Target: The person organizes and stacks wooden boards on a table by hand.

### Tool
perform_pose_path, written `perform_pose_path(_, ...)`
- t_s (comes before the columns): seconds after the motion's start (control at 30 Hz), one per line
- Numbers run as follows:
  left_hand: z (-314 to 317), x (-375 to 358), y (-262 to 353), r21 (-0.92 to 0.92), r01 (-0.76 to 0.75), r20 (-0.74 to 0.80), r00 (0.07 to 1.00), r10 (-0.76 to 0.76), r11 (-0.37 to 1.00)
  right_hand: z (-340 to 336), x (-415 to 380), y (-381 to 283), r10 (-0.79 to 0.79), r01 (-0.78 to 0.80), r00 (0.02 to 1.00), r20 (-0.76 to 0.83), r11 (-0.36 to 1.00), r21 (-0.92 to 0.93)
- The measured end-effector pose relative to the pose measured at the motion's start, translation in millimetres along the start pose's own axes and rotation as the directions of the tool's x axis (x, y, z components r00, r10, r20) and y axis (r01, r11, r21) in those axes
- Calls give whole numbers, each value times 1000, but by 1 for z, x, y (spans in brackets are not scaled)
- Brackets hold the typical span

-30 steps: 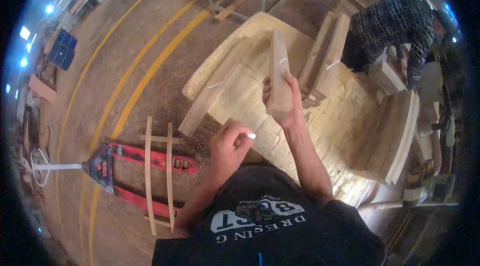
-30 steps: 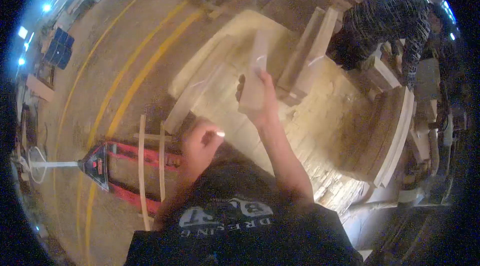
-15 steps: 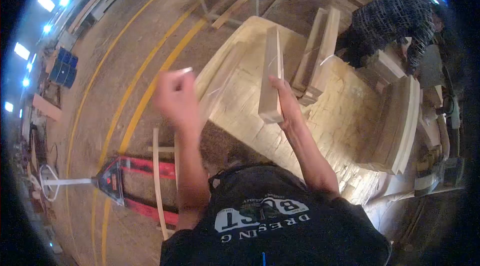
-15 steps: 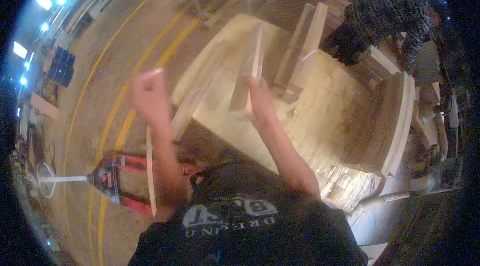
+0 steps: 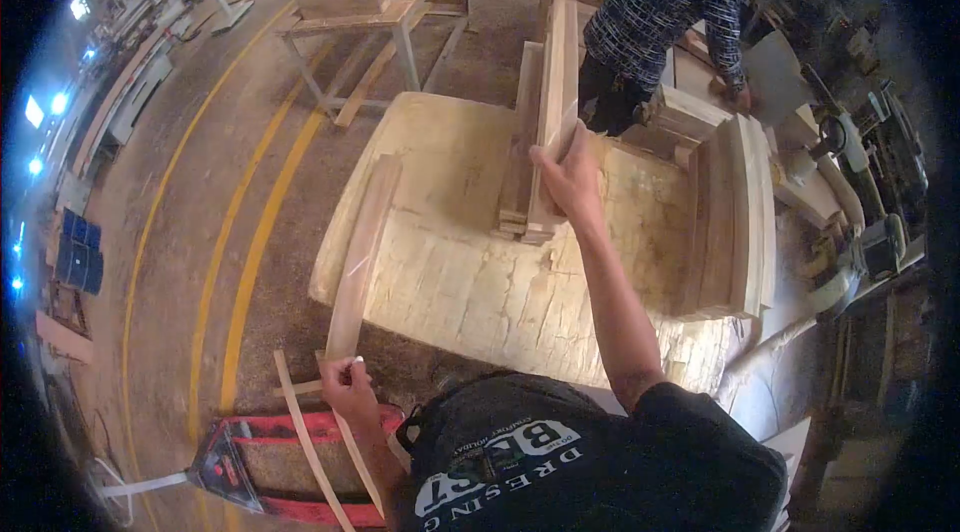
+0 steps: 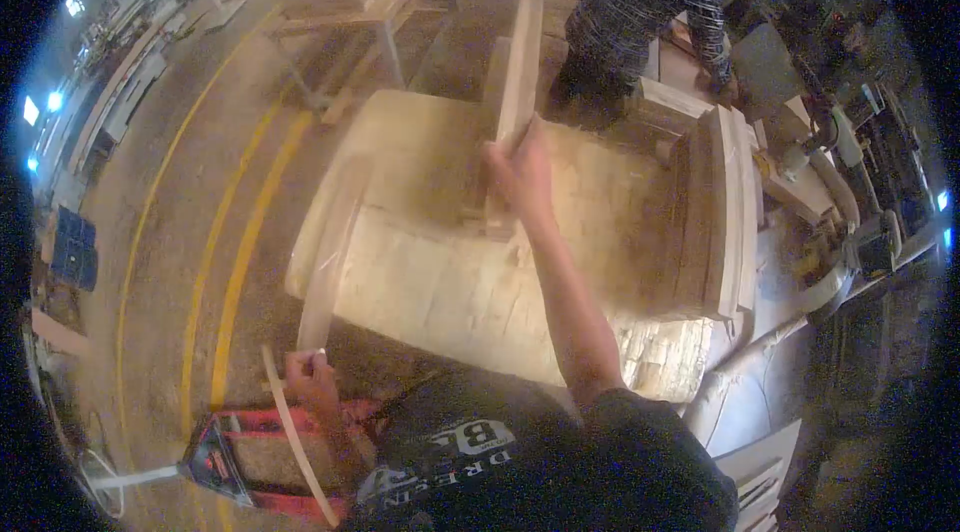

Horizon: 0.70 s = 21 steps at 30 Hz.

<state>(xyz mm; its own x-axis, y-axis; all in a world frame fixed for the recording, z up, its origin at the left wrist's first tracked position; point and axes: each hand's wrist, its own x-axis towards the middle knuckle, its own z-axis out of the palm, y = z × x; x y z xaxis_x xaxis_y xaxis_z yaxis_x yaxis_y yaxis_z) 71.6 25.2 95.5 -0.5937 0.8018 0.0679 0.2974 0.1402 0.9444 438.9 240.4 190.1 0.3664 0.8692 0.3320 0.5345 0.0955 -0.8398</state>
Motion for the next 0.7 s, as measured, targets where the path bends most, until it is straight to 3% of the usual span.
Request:
perform_pose_path(0.03, 0, -1, -1, 1, 10, -1, 1000, -10, 1000, 6, 8, 15, 74, -73, 992, 99, 997, -16)
perform_pose_path(0.13, -8, 6, -21, 142, 11, -57, 998, -3, 990, 3, 13, 33, 102, -109, 984, 149, 993, 40)
perform_pose_path(0.17, -18, 14, -42, 185, -17, -126, 991, 41, 983, 5, 6, 35, -75, 76, 997, 14, 985, -155)
perform_pose_path(0.2, -34, 22, -71, 238, -37, -201, 976, 87, 971, 0, -5, 37, -133, 110, 989, -70, 957, -268)
perform_pose_path(0.23, -52, 30, -122, 118, -3, -181, 983, 24, 993, -3, -20, 31, -204, 144, 970, -132, 920, -365)
perform_pose_path(0.27, -59, 24, -111, 113, 31, -164, 986, -12, 993, -9, -41, -2, -248, 205, 955, -163, 948, -245)
perform_pose_path(0.33, -59, 22, -67, -84, 293, -89, 950, -300, 952, -5, -80, -49, -250, 274, 941, -230, 958, 79)
perform_pose_path(0.37, -63, 22, -49, -274, 482, 31, 869, -493, 832, 10, -101, -50, -206, 248, 956, -208, 947, 205)
perform_pose_path(0.43, -65, 24, -73, -230, 478, 99, 878, -468, 848, 36, -139, -39, -241, 159, 955, 173, 907, 389)
perform_pose_path(0.47, -65, 25, -79, -213, 477, 124, 879, -461, 853, 49, -154, -37, -324, 260, 881, 344, 940, 220)
perform_pose_path(0.5, -62, 26, -72, -239, 505, 125, 863, -490, 829, 76, -174, -13, -182, -58, 791, 585, 928, 368)
perform_pose_path(0.53, -57, 27, -65, -265, 534, 133, 845, -519, 802, 93, -188, -10, -142, -159, 668, 730, 932, 327)
perform_pose_path(0.57, -51, 29, -56, -262, 538, 141, 843, -520, 801, 111, -206, 1, -155, -190, 614, 774, 922, 336)
perform_pose_path(0.63, -42, 25, -43, -229, 539, 127, 842, -524, 811, 110, -211, -29, -178, -268, 382, 907, 918, 293)
perform_pose_path(0.7, -40, 28, -44, -244, 555, 124, 831, -542, 795, 132, -224, -20, -198, -258, 328, 924, 922, 289)
